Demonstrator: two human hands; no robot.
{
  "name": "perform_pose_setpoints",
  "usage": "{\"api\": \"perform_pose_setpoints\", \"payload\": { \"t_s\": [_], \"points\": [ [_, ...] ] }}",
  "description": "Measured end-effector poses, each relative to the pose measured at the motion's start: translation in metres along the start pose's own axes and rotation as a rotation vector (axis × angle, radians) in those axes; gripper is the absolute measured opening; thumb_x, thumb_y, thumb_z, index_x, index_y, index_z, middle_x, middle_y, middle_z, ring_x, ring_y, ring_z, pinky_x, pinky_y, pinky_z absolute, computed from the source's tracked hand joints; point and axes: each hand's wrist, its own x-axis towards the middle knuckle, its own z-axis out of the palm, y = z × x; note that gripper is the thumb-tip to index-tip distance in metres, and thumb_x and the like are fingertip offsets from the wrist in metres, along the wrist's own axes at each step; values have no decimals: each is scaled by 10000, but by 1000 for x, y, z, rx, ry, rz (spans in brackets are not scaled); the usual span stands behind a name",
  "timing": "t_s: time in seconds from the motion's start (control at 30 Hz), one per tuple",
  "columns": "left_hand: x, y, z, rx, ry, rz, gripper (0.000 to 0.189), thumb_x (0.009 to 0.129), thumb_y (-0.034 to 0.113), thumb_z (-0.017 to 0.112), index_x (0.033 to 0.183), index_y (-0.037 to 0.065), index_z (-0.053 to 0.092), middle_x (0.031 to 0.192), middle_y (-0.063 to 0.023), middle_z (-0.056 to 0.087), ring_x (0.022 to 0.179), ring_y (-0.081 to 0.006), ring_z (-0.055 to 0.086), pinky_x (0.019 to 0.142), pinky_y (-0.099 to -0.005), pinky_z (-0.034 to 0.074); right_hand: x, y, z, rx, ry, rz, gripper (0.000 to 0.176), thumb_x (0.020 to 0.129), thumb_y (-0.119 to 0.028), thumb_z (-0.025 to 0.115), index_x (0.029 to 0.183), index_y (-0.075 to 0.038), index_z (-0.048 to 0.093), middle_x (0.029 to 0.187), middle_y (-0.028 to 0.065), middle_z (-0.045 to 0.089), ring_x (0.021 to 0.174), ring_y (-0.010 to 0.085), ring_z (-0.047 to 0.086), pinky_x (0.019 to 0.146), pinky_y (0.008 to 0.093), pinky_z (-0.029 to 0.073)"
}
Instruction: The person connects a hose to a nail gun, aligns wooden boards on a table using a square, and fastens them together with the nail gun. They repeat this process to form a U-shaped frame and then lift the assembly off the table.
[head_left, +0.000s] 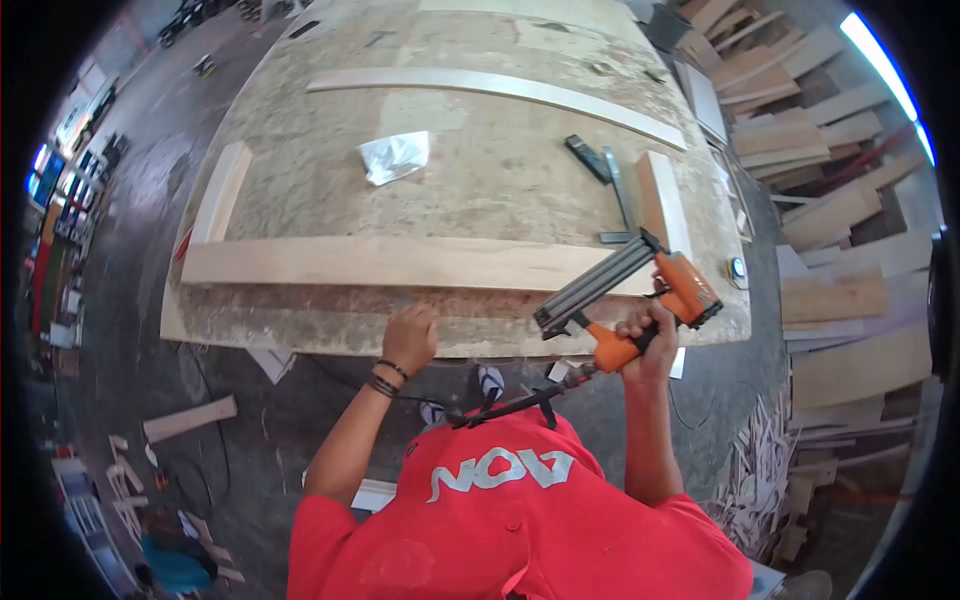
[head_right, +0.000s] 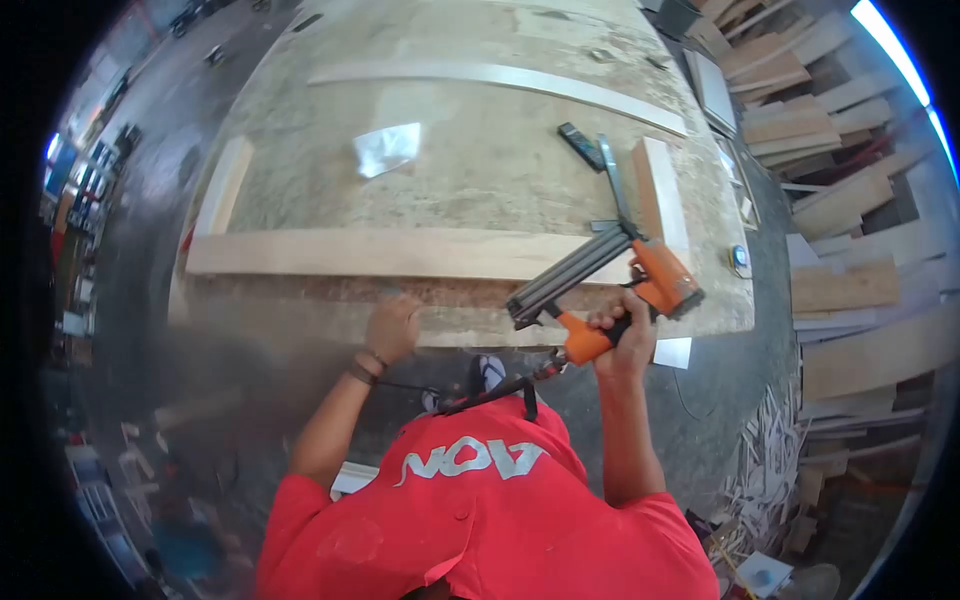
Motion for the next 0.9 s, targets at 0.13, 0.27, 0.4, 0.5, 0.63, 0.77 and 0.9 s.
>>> {"api": "perform_pose_setpoints", "payload": {
  "t_s": [0.13, 0.27, 0.4, 0.5, 0.63, 0.77, 0.9],
  "points": [
    [8, 50, -9, -245, 170, 198, 329, 843, 195, 633, 1142, 58, 633, 1085, -174, 635, 1069, -378, 583, 944, -447, 454, 0, 0, -2, -27, -15, 9, 128, 930, -170, 559, 849, -104, 484, 682, -27, 427, 569, 101, 444, 562, 302, 437],
    [40, 161, -37, -137, 205, 447, 429, 815, 262, 715, 1178, 59, 607, 1187, -174, 572, 1125, -364, 540, 951, -438, 436, -5, -2, -1, -15, -50, 80, 115, 921, -168, 558, 853, -104, 491, 679, -24, 429, 569, 103, 451, 564, 310, 444],
    [48, 155, -2, -82, 294, 459, 368, 779, 333, 776, 929, 43, 604, 980, -142, 556, 938, -336, 542, 824, -433, 432, -4, 12, 1, -5, -59, 97, 126, 900, -138, 587, 842, -91, 485, 665, -6, 448, 560, 125, 474, 562, 334, 459],
    [31, 151, 11, -116, 334, 340, 357, 783, 344, 768, 755, 69, 542, 831, -102, 520, 831, -309, 518, 737, -428, 419, -2, 17, -1, 23, -67, 101, 126, 901, -138, 587, 846, -88, 485, 666, -6, 448, 561, 125, 476, 564, 334, 460],
    [0, 135, -11, -170, 288, 234, 379, 778, 352, 777, 695, 87, 519, 700, -71, 481, 703, -289, 504, 682, -413, 407, 2, 19, -11, 11, -75, 126, 134, 897, -148, 596, 831, -96, 492, 654, -11, 446, 553, 119, 473, 561, 333, 460],
    [-47, 90, -36, -321, 334, 261, 260, 834, 287, 725, 823, 55, 608, 763, -95, 577, 733, -291, 554, 684, -391, 430, 13, 17, -33, -5, -26, 109, 162, 891, -160, 586, 773, -118, 484, 651, -18, 441, 546, 113, 447, 549, 312, 428],
    [-44, 36, -18, -314, 366, -92, 192, 860, 171, 641, 982, 23, 640, 914, -136, 660, 899, -343, 621, 832, -450, 453, 6, 20, -31, -15, 39, 90, 187, 914, -185, 596, 783, -127, 476, 662, -30, 407, 573, 106, 432, 576, 307, 429]
  ]
}}
